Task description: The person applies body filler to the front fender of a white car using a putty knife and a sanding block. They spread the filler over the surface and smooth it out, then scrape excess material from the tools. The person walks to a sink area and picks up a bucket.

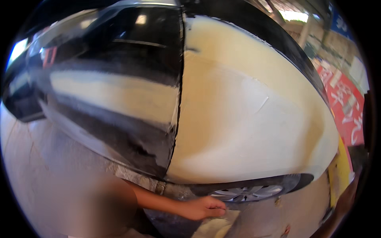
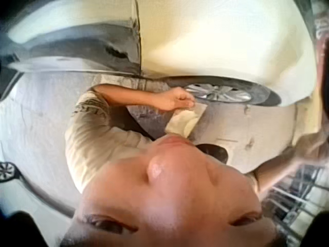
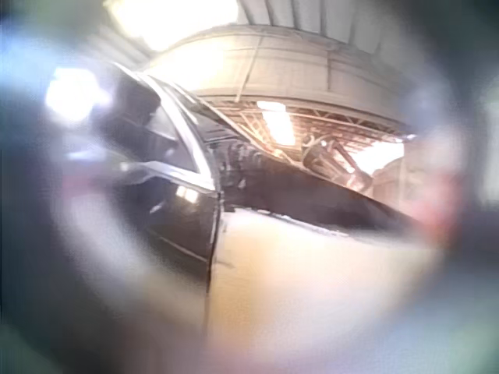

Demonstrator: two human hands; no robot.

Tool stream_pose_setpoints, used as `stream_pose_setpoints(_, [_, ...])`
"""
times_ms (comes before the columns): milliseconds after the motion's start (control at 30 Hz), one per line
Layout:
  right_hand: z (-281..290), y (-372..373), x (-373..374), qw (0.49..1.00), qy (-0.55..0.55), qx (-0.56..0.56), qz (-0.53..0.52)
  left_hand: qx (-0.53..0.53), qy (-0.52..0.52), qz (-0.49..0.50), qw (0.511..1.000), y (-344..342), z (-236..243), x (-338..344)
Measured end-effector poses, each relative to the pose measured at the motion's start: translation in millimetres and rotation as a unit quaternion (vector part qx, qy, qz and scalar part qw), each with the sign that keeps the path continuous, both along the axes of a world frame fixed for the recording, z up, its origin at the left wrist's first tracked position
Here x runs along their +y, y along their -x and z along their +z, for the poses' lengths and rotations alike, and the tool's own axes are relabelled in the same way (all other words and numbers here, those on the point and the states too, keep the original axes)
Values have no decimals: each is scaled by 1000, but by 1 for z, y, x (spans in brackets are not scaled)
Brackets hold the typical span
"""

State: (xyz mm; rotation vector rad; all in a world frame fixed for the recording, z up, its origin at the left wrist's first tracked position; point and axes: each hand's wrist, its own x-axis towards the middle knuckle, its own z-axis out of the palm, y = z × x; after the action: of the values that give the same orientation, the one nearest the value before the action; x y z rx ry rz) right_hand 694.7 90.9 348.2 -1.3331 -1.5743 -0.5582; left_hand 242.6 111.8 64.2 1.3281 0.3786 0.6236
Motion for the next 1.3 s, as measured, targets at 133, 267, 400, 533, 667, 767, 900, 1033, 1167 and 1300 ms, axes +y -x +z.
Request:
stream_pose_setpoints(133, [95,207,55,852,-51,-502,141,47,-39,105,993,5,22,-22])
stream_pose_setpoints(267, [115,315,102,722,-169,-571,352,45,13,300,953,24,37,-84])
stream_pose_setpoints(400, [123,388,136,639,-216,-595,438,48,81,501,860,29,32,-147])
stream_pose_setpoints(533, [108,406,123,598,-199,-550,547,-34,136,646,751,20,-3,-193])
stream_pose_setpoints(667, [108,418,120,590,-121,-557,571,-137,135,719,667,7,-9,-209])
stream_pose_setpoints(767, [104,413,126,595,-130,-580,541,-165,120,721,662,6,-6,-214])
stream_pose_setpoints(900, [100,402,147,576,-140,-553,586,-183,125,717,661,5,-4,-217])
stream_pose_setpoints(1033, [105,387,153,602,-159,-590,513,-194,122,712,663,1,-8,-219])
stream_pose_setpoints(1167, [102,367,139,623,-173,-594,480,-181,129,721,656,-2,-8,-220])
stream_pose_setpoints(1300, [97,344,140,621,-187,-583,489,-183,124,713,665,-7,-8,-218])
